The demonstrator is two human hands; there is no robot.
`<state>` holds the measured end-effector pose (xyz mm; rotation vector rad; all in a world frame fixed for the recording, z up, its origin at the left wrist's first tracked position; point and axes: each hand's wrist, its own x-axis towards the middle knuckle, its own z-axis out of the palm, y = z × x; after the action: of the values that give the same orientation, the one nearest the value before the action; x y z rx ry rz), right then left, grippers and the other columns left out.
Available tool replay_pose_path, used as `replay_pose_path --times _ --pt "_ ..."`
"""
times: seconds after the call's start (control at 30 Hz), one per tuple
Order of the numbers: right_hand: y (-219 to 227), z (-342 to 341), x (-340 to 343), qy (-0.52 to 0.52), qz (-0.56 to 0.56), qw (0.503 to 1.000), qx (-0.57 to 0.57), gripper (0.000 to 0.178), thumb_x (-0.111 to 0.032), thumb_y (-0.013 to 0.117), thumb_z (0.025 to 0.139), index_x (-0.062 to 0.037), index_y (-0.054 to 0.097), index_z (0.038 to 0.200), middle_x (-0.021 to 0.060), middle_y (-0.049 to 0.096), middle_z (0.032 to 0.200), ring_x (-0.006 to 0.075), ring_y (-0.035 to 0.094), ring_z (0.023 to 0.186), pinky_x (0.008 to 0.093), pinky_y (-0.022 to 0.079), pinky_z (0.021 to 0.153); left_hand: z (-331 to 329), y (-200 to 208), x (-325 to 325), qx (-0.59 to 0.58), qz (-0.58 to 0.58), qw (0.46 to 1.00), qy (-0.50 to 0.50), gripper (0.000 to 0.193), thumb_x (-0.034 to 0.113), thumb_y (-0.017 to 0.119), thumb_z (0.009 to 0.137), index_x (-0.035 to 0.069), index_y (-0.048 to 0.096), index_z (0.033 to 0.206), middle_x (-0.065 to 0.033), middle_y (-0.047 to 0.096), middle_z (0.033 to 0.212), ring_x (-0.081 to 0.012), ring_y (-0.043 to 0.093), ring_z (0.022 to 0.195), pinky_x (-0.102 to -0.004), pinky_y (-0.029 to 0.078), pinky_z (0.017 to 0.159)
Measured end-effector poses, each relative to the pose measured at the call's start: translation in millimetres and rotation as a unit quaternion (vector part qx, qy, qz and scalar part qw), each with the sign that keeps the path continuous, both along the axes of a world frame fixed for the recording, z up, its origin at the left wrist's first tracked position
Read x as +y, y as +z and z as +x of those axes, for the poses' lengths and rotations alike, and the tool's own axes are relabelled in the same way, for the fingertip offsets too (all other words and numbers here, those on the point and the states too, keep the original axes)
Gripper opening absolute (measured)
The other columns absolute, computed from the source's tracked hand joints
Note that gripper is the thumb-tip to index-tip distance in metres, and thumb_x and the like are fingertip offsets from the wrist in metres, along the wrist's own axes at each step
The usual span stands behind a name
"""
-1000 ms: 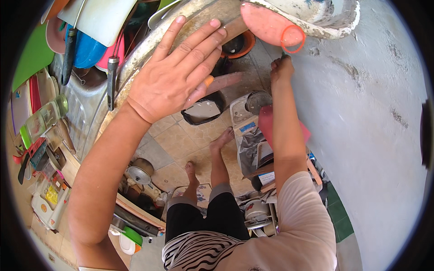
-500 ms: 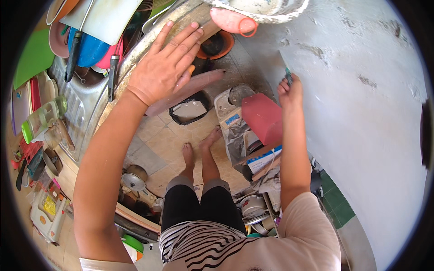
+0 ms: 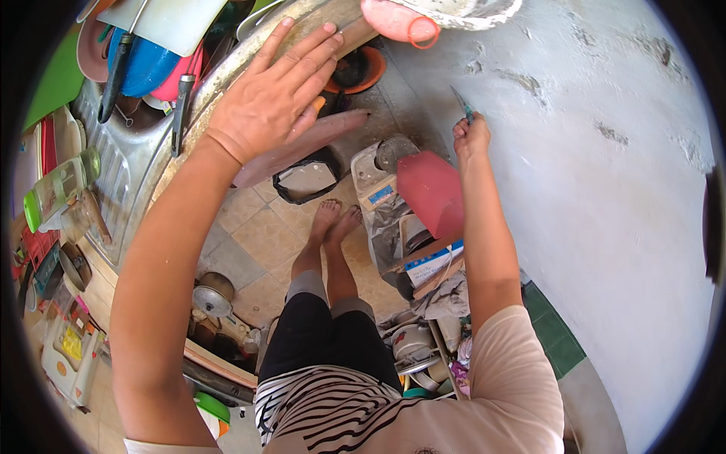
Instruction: The person applies a white substance to a wall using a brush and then scrapes and smooths the wall surface using a metal putty knife.
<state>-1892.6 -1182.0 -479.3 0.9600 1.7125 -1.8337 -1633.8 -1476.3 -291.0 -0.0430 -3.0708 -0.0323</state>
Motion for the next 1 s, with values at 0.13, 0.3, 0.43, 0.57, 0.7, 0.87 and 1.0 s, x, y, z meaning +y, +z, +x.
replay_pose_path --times 0.13,0.3,0.43,0.57,0.7,0.87,1.0 --pt "-62.7 -8.9 -20.4 -0.024 0.019 0.999 -0.011 0.013 -0.012 0.051 0.101 -0.0028 0.046 0.093 0.0042 0.040 0.066 0.0121 0.034 0.048 0.0277 0.027 0.042 -5.2 0.3 0.0 0.006 0.011 1.000 -0.006 0.056 0.028 0.065 0.085 0.003 0.056 0.135 -0.0077 0.043 0.155 -0.0211 0.027 0.152 -0.0496 0.016 0.127" --pt "-67.4 6.7 -28.7 -0.054 -0.008 0.998 -0.015 0.014 -0.013 0.051 0.100 -0.0047 0.046 0.091 0.0040 0.040 0.067 0.0121 0.034 0.049 0.0273 0.027 0.043 -1.0 -0.6 0.0 -0.002 0.016 1.000 -0.001 0.054 0.027 0.065 0.085 0.004 0.058 0.133 -0.0069 0.044 0.154 -0.0208 0.027 0.152 -0.0498 0.017 0.127" --pt "-36.8 18.9 -21.5 -0.024 -0.041 0.999 -0.017 0.014 -0.014 0.051 0.101 -0.0048 0.046 0.092 0.0040 0.041 0.067 0.0121 0.035 0.050 0.0267 0.028 0.043 3.2 0.2 -0.5 -0.006 0.013 1.000 0.016 0.051 0.027 0.064 0.085 0.004 0.060 0.131 -0.0067 0.045 0.154 -0.0211 0.027 0.152 -0.0500 0.017 0.127" --pt "-63.2 -3.4 -23.5 -0.037 -0.017 0.999 -0.020 0.017 -0.017 0.051 0.102 -0.0041 0.047 0.092 0.0041 0.042 0.069 0.0124 0.038 0.051 0.0275 0.029 0.043 -5.1 2.0 -0.1 0.005 0.012 1.000 -0.004 0.052 0.028 0.064 0.086 0.004 0.059 0.131 -0.0065 0.045 0.154 -0.0214 0.028 0.152 -0.0499 0.016 0.127" --pt "-46.2 9.1 -40.0 -0.034 -0.043 0.998 -0.005 0.019 -0.020 0.052 0.102 -0.0038 0.048 0.092 0.0047 0.044 0.071 0.0125 0.037 0.051 0.0282 0.028 0.043 -6.9 1.0 0.9 0.002 0.003 1.000 -0.012 0.053 0.028 0.064 0.086 0.004 0.059 0.132 -0.0074 0.044 0.154 -0.0214 0.027 0.152 -0.0498 0.016 0.127" --pt "72.1 32.8 -7.1 0.030 -0.182 0.981 -0.063 0.023 -0.024 0.044 0.107 -0.0038 0.050 0.099 0.0029 0.047 0.071 0.0096 0.033 0.049 0.0264 0.027 0.045 0.2 1.2 -1.9 -0.011 -0.009 1.000 -0.003 0.053 0.029 0.063 0.087 0.004 0.059 0.133 -0.0088 0.043 0.155 -0.0221 0.027 0.152 -0.0499 0.015 0.127" --pt "180.2 48.6 16.6 0.083 -0.205 0.974 -0.042 0.028 -0.026 0.043 0.107 -0.0011 0.054 0.108 0.0017 0.048 0.072 0.0070 0.032 0.049 0.0243 0.028 0.043 -1.7 1.9 -0.8 -0.010 -0.018 1.000 -0.009 0.053 0.030 0.061 0.089 0.003 0.058 0.134 -0.0092 0.043 0.155 -0.0226 0.026 0.152 -0.0505 0.014 0.127"
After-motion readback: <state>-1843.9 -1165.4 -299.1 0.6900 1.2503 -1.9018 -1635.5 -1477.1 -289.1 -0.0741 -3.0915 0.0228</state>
